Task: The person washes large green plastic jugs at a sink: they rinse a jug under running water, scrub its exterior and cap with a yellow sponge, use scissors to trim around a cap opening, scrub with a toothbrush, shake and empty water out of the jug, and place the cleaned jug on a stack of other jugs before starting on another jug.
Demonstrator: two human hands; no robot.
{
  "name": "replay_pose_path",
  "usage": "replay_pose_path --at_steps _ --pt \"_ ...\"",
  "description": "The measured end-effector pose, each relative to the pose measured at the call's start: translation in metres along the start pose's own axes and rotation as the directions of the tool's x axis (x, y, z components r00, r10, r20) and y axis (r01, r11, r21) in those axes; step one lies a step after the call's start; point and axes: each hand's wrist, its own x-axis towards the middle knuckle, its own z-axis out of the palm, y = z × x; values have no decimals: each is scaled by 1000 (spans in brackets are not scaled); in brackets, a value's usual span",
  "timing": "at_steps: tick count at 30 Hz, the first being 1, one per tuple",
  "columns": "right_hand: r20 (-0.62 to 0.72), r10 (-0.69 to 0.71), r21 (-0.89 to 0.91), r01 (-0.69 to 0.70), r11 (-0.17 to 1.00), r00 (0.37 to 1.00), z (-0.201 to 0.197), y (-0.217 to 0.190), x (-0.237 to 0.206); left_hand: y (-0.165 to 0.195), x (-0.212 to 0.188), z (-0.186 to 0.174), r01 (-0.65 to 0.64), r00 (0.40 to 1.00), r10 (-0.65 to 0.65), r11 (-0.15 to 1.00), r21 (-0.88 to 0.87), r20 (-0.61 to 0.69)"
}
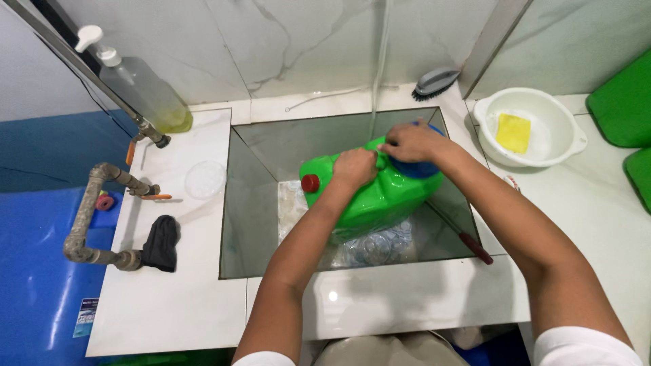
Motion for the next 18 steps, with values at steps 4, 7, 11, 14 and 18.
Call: replay_pose_path --at_steps 4,7,11,14,18 --pt "115 112 21 -115 993 987 -8 -10 -10 -3 1 -4 -25 999 25 1000 -15 36" --pt "162 262 -162 -237 958 951 -13 -15 -14 -12 0 -12 -83 996 83 996 13 -15" --pt "219 -84 75 69 995 972 -23 3 -15 -40 -8 -29 -186 983 185 982 29 9" --pt "139 -148 746 -5 666 979 -30 32 -18 -57 -25 -37 -232 973 232 971 49 2" --pt "-129 10 643 91 -761 992 -22 44 -8 -59 -45 -35 -289 956 290 956 47 -33"
